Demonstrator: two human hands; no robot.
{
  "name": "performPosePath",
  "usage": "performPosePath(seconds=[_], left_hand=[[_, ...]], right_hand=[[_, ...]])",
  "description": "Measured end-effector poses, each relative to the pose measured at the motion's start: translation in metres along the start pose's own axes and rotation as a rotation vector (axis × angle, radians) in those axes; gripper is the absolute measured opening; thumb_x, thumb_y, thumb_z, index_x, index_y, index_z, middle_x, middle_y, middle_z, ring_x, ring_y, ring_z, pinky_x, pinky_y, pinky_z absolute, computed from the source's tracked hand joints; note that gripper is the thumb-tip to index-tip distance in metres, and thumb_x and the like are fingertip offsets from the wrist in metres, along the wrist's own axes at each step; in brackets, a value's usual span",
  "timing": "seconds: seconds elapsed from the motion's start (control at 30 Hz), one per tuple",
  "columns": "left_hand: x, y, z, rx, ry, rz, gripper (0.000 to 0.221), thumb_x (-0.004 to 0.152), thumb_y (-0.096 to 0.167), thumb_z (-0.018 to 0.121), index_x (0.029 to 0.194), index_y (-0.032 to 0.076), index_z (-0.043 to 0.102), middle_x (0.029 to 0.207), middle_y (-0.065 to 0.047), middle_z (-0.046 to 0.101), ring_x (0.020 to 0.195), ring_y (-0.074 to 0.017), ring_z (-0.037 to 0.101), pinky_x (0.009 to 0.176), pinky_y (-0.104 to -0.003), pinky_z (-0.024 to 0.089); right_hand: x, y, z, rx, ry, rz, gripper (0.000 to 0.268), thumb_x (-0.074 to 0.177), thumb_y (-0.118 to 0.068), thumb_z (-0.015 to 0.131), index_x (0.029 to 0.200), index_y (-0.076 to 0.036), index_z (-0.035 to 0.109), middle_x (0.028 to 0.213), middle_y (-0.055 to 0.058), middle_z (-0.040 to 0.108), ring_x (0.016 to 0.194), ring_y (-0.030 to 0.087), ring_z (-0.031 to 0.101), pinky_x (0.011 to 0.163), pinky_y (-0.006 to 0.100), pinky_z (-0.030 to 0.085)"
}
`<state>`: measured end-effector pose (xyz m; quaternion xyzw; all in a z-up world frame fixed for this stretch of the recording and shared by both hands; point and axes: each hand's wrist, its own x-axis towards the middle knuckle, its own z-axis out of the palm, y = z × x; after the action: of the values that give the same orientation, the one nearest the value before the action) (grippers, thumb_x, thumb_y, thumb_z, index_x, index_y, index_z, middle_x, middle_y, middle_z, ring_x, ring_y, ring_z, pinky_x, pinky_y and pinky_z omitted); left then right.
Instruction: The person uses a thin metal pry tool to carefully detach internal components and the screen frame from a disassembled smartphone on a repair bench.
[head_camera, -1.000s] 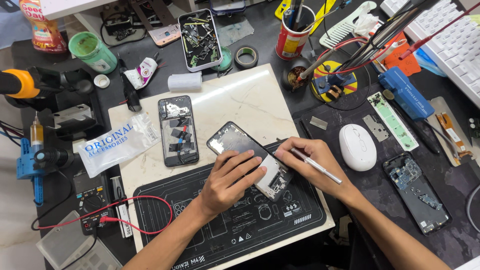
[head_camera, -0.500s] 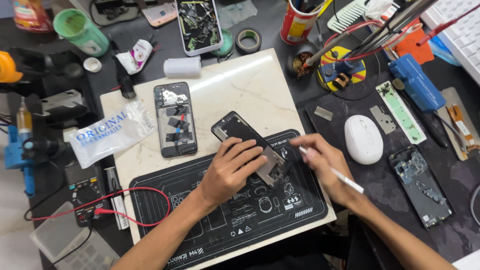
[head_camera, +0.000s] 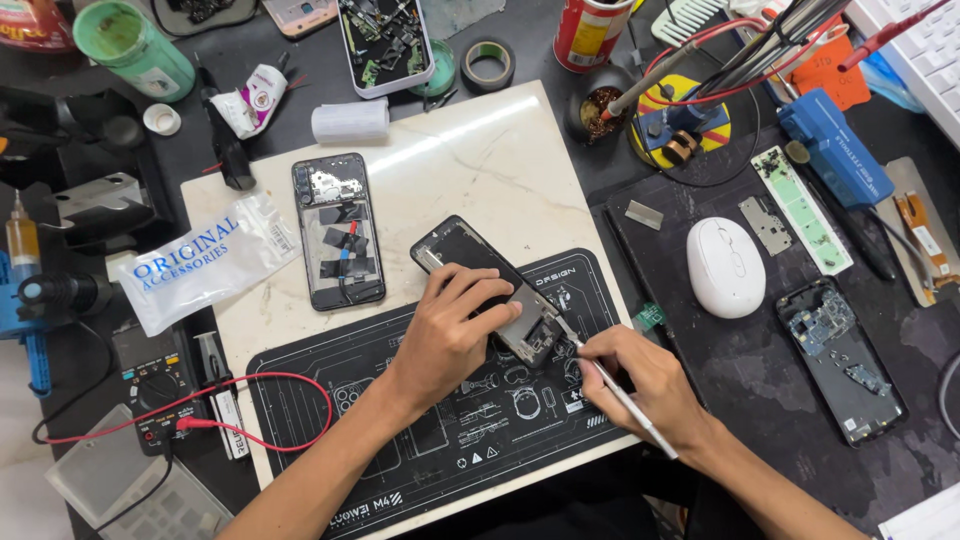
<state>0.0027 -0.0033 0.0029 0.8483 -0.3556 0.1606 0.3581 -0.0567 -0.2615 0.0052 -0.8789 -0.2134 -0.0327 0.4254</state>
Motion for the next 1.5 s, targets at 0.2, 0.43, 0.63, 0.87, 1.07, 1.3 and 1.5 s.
performPosePath(seconds=[0.2, 0.43, 0.63, 0.87, 1.07, 1.3, 1.5], left_hand=[[0.0, 0.0, 0.0, 0.003, -0.031, -0.007, 0.032, 0.072, -0.013, 0.069, 0.098, 0.003, 0.073, 0.111, -0.009, 0.07, 0.117, -0.0285, 0.064, 0.1, -0.045, 0.046], [-0.001, 0.001, 0.0, 0.013, -0.042, -0.008, 0.032, 0.07, -0.015, 0.067, 0.096, 0.003, 0.07, 0.112, -0.008, 0.068, 0.117, -0.0281, 0.063, 0.101, -0.045, 0.045], [0.001, 0.001, 0.0, -0.008, -0.058, -0.002, 0.033, 0.068, -0.015, 0.067, 0.096, 0.003, 0.068, 0.112, -0.009, 0.067, 0.117, -0.0287, 0.061, 0.101, -0.046, 0.044], [0.001, 0.001, -0.001, -0.026, -0.082, -0.007, 0.034, 0.068, -0.016, 0.065, 0.095, 0.003, 0.067, 0.113, -0.009, 0.066, 0.118, -0.0279, 0.061, 0.103, -0.047, 0.042], [0.0, 0.0, 0.001, -0.027, -0.087, -0.016, 0.032, 0.069, -0.017, 0.065, 0.094, 0.003, 0.066, 0.113, -0.008, 0.066, 0.118, -0.0272, 0.061, 0.104, -0.046, 0.042], [-0.001, -0.002, 0.001, -0.032, -0.092, -0.02, 0.031, 0.069, -0.017, 0.064, 0.093, 0.002, 0.067, 0.111, -0.009, 0.066, 0.114, -0.0267, 0.061, 0.102, -0.045, 0.042], [0.0, 0.0, -0.001, -0.062, -0.067, -0.017, 0.03, 0.069, -0.015, 0.065, 0.094, 0.002, 0.066, 0.111, -0.008, 0.065, 0.114, -0.026, 0.061, 0.101, -0.044, 0.041]], right_hand=[[0.001, 0.003, 0.002, -0.004, 0.026, 0.077, 0.015, 0.085, -0.007, 0.073, 0.096, 0.0, 0.065, 0.08, 0.007, 0.071, 0.063, 0.011, 0.071, 0.055, 0.023, 0.057], [0.0, 0.002, 0.0, 0.011, 0.033, 0.052, 0.013, 0.085, -0.006, 0.073, 0.092, 0.0, 0.064, 0.083, 0.008, 0.072, 0.064, 0.012, 0.071, 0.057, 0.024, 0.057], [0.007, -0.001, -0.004, -0.012, 0.002, -0.034, 0.014, 0.085, -0.003, 0.072, 0.093, 0.001, 0.062, 0.084, 0.01, 0.069, 0.067, 0.015, 0.069, 0.057, 0.026, 0.056], [0.04, -0.01, -0.005, -0.035, -0.063, -0.179, 0.015, 0.086, 0.0, 0.072, 0.093, 0.001, 0.059, 0.082, 0.01, 0.063, 0.071, 0.019, 0.065, 0.064, 0.031, 0.053], [0.047, -0.01, -0.005, -0.037, -0.089, -0.143, 0.015, 0.084, 0.0, 0.073, 0.091, 0.001, 0.06, 0.078, 0.01, 0.062, 0.069, 0.02, 0.064, 0.063, 0.031, 0.052], [0.038, -0.009, -0.008, -0.024, -0.069, -0.103, 0.014, 0.084, -0.001, 0.072, 0.09, 0.001, 0.059, 0.079, 0.009, 0.063, 0.068, 0.019, 0.065, 0.061, 0.031, 0.052], [0.055, -0.013, -0.005, -0.036, -0.091, -0.123, 0.017, 0.085, -0.003, 0.074, 0.092, 0.001, 0.059, 0.08, 0.01, 0.063, 0.07, 0.021, 0.064, 0.062, 0.032, 0.052]])
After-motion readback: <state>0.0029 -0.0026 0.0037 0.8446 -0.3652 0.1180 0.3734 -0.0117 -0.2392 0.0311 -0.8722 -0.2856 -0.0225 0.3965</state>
